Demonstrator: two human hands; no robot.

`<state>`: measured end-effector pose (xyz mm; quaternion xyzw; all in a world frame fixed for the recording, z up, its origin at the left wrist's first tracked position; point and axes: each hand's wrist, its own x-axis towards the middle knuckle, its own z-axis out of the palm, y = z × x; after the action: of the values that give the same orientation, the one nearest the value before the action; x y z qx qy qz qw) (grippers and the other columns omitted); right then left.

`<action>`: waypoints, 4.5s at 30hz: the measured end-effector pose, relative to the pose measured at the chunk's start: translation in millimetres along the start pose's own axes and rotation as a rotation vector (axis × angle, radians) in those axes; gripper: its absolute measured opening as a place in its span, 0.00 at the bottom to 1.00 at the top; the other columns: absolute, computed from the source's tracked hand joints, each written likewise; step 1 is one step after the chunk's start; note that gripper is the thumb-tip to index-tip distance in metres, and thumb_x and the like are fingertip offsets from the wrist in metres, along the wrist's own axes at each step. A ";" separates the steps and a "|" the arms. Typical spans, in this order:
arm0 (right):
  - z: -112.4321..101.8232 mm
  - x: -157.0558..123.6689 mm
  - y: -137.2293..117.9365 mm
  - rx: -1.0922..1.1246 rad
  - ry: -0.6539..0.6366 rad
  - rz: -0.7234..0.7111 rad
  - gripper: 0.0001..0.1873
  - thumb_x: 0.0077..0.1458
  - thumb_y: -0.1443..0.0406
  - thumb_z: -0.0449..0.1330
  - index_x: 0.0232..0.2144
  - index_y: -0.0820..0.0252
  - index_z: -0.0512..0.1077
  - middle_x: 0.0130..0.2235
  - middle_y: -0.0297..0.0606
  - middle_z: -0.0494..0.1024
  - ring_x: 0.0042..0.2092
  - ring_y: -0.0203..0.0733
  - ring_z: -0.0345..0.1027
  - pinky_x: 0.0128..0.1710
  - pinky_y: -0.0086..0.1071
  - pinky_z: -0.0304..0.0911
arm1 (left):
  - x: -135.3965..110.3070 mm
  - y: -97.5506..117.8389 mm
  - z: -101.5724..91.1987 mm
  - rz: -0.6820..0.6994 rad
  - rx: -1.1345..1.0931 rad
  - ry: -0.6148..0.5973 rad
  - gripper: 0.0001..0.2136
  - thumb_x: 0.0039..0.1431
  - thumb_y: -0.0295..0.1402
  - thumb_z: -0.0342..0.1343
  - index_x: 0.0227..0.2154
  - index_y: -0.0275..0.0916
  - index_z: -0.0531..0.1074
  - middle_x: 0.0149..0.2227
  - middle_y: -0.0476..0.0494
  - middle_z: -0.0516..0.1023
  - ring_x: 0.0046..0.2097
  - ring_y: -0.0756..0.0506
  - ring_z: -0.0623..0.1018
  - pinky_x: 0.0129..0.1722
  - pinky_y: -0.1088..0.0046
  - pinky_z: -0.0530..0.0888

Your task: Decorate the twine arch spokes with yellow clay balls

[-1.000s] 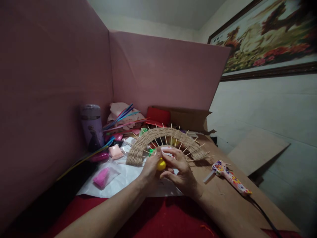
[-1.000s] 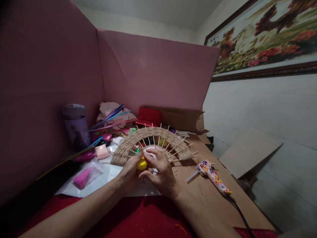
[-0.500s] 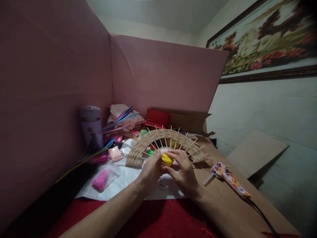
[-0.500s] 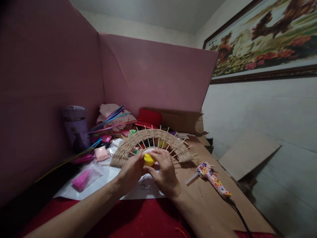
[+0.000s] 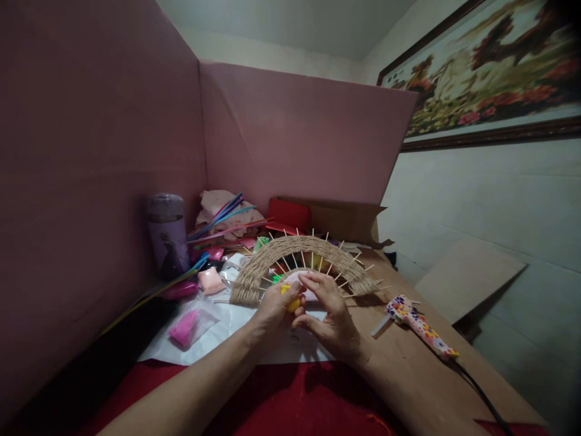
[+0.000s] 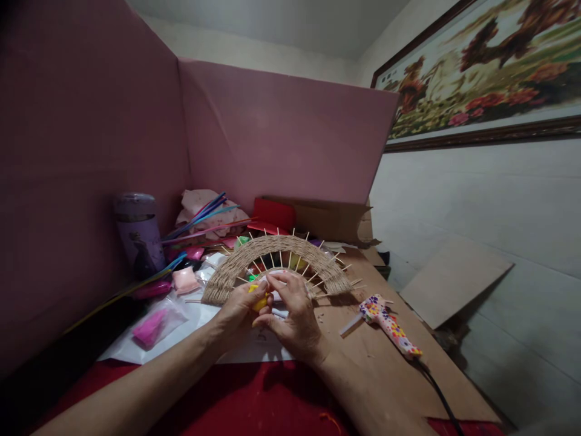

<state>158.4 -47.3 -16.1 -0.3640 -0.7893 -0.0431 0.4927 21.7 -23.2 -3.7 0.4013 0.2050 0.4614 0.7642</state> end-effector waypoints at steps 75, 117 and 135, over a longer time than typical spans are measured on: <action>-1.1 -0.2 7.8 -0.072 0.084 0.039 0.16 0.54 0.66 0.59 0.46 0.53 0.71 0.42 0.42 0.73 0.45 0.48 0.65 0.44 0.44 0.65 | 4.7 -8.2 -9.1 0.162 0.111 -0.027 0.19 0.50 0.43 0.60 0.38 0.32 0.76 0.36 0.38 0.77 0.34 0.47 0.75 0.36 0.71 0.73; -1.3 1.5 11.0 0.121 0.119 0.248 0.09 0.57 0.63 0.57 0.40 0.56 0.70 0.42 0.40 0.74 0.45 0.45 0.66 0.46 0.40 0.62 | -0.3 3.4 -2.8 0.024 -0.074 0.024 0.17 0.54 0.40 0.58 0.43 0.35 0.72 0.36 0.36 0.79 0.32 0.44 0.80 0.36 0.64 0.75; -3.4 2.7 5.0 0.094 0.079 0.214 0.07 0.58 0.62 0.55 0.36 0.56 0.72 0.40 0.42 0.74 0.45 0.47 0.66 0.45 0.42 0.62 | 2.0 2.1 -6.6 -0.044 -0.063 -0.019 0.23 0.40 0.41 0.68 0.38 0.31 0.74 0.30 0.40 0.78 0.29 0.49 0.77 0.33 0.73 0.74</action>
<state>163.3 -43.7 -13.7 -0.4207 -0.7271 0.0325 0.5415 17.0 -18.1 -5.8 0.3770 0.1918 0.4467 0.7884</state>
